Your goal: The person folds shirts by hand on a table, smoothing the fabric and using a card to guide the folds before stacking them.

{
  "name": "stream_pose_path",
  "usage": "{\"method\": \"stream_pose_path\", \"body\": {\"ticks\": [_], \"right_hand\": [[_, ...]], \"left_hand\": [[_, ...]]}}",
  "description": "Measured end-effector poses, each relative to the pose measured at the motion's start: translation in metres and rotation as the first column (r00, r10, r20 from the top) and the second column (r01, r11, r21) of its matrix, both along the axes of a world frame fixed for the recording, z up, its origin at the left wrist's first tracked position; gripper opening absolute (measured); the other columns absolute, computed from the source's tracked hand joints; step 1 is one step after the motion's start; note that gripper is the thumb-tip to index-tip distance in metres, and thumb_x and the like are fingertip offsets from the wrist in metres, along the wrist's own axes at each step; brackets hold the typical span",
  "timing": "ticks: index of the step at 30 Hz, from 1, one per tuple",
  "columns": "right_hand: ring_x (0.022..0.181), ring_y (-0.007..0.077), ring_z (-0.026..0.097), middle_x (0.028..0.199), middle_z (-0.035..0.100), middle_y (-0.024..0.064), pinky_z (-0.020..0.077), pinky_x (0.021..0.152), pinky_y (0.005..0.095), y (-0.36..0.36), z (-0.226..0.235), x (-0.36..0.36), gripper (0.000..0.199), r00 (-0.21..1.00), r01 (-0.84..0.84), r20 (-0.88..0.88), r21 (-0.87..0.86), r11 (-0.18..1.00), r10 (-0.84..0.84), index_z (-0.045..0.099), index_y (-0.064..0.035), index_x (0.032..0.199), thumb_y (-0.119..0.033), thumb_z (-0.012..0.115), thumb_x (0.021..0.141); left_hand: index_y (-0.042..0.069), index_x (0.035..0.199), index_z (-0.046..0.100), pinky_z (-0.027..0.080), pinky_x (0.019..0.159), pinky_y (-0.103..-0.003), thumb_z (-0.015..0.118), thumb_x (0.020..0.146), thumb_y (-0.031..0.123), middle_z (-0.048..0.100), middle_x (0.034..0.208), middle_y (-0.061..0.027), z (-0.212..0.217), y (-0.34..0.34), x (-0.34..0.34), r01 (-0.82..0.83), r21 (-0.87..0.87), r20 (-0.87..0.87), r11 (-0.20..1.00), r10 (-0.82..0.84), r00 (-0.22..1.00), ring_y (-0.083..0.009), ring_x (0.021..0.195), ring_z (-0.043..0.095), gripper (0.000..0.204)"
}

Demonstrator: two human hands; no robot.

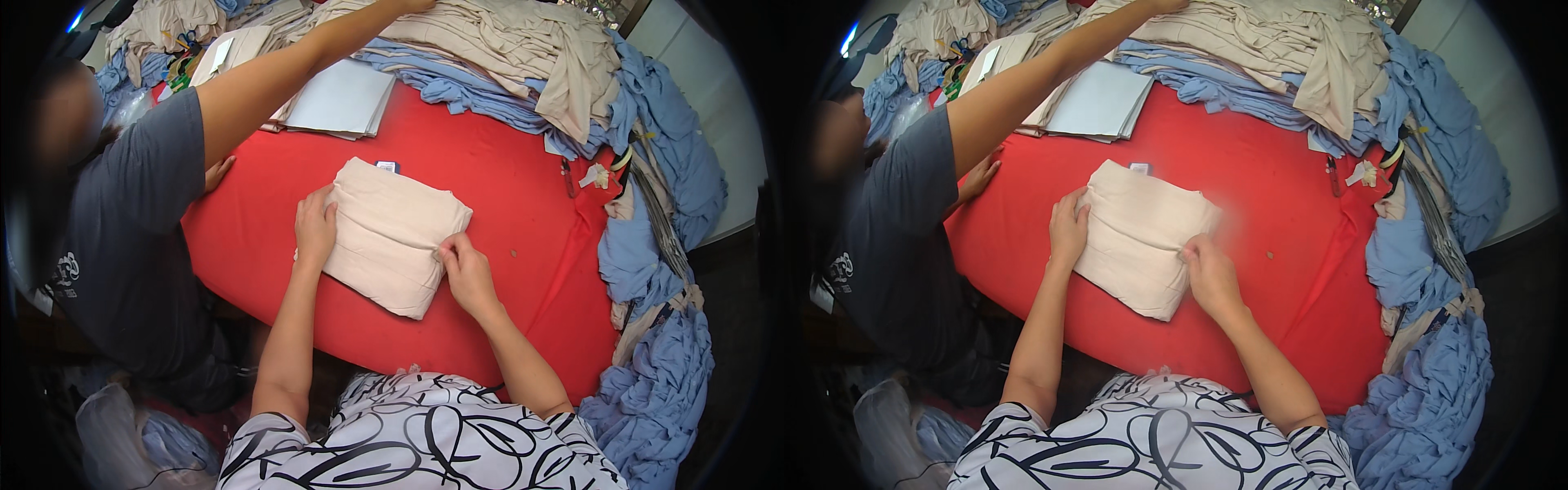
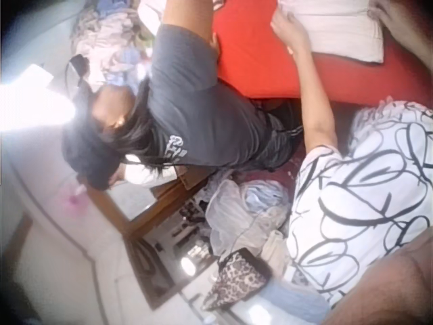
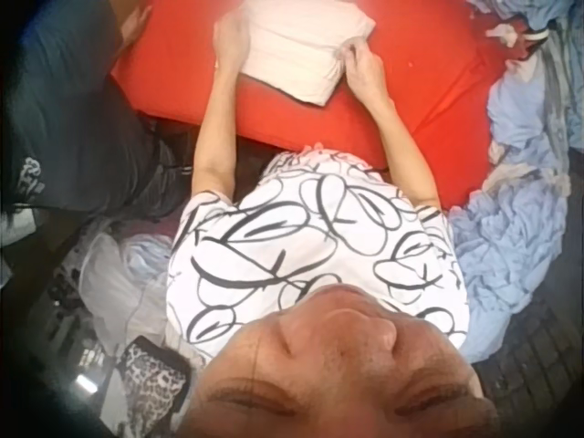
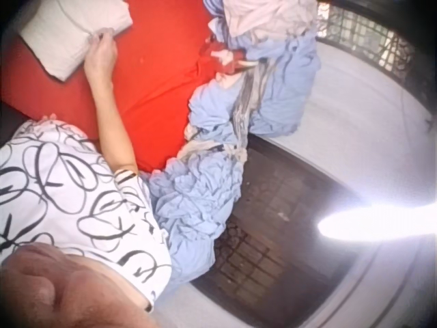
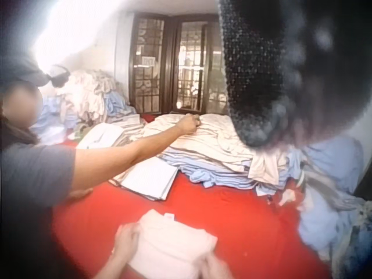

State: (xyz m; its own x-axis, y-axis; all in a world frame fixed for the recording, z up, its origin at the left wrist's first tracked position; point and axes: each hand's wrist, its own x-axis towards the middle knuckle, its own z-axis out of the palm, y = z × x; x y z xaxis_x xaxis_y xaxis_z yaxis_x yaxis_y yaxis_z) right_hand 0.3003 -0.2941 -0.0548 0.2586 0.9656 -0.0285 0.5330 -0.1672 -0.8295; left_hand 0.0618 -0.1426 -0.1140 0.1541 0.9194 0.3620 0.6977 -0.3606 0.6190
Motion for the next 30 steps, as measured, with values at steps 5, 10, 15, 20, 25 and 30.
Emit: {"method": "stream_pose_path", "body": {"ticks": [5,10,15,20,25,30], "right_hand": [[0.077,0.0207,0.058,0.082,0.06,0.0084,0.0467,0.072,0.0362,0.027,-0.051,0.027,0.017,0.967,0.078,-0.25,0.071,0.994,-0.058,0.059,-0.0013,0.102,-0.016,0.061,0.093],[0.072,0.0068,0.056,0.081,0.06,0.0014,0.0457,0.067,0.022,0.018,-0.04,0.064,0.013,0.911,-0.389,-0.224,-0.195,0.9,0.345,0.058,-0.0008,0.103,-0.01,0.061,0.095],[0.073,0.0118,0.064,0.085,0.063,0.0058,0.0538,0.056,0.0241,0.03,-0.02,0.08,0.012,0.789,-0.412,-0.552,-0.15,0.899,0.27,0.056,0.001,0.105,-0.008,0.055,0.098],[0.068,0.0123,0.066,0.082,0.063,0.0082,0.0555,0.054,0.0253,0.022,-0.036,0.069,0.011,0.805,-0.321,-0.562,-0.142,0.936,0.191,0.056,0.0034,0.102,-0.006,0.054,0.096],[0.069,0.0139,0.064,0.08,0.064,0.0092,0.0555,0.061,0.0293,0.025,-0.02,0.069,0.008,0.933,-0.354,-0.126,-0.153,0.923,0.337,0.06,0.0051,0.097,0.004,0.055,0.091],[0.064,0.0147,0.062,0.08,0.064,0.0088,0.0534,0.063,0.0301,0.047,-0.037,0.075,0.009,0.971,-0.195,0.195,0.297,0.935,0.141,0.06,0.0042,0.097,0.002,0.053,0.093]], "left_hand": [[0.007,0.123,0.059,0.05,0.085,-0.042,0.057,0.095,0.015,0.062,0.115,-0.0113,-0.006,0.006,0.003,0.018,0.104,-0.086,0.994,-0.009,0.996,-0.0318,0.103,0.057,0.029],[0.006,0.117,0.061,0.051,0.08,-0.043,0.058,0.095,0.023,0.061,0.11,-0.0129,-0.008,0.002,0.009,-0.128,0.081,-0.197,0.988,0.142,0.97,-0.0325,0.101,0.058,0.028],[0.003,0.111,0.061,0.048,0.085,-0.044,0.057,0.096,0.028,0.061,0.109,-0.014,-0.01,0.002,0.008,-0.122,0.022,-0.228,0.992,0.124,0.966,-0.0343,0.101,0.057,0.029],[0.003,0.106,0.062,0.047,0.086,-0.044,0.06,0.095,0.028,0.059,0.106,-0.0145,-0.014,0.004,0.011,-0.213,0.275,-0.265,0.938,0.287,0.921,-0.0341,0.097,0.056,0.027],[0.002,0.106,0.062,0.045,0.089,-0.044,0.059,0.095,0.03,0.059,0.108,-0.0155,-0.016,0.005,0.008,-0.24,0.106,-0.187,0.965,0.256,0.948,-0.0344,0.101,0.054,0.031],[0.001,0.109,0.062,0.045,0.09,-0.044,0.06,0.094,0.032,0.059,0.108,-0.0155,-0.008,0.007,0.016,-0.223,0.018,-0.169,0.975,0.223,0.96,-0.0343,0.102,0.054,0.034]]}}
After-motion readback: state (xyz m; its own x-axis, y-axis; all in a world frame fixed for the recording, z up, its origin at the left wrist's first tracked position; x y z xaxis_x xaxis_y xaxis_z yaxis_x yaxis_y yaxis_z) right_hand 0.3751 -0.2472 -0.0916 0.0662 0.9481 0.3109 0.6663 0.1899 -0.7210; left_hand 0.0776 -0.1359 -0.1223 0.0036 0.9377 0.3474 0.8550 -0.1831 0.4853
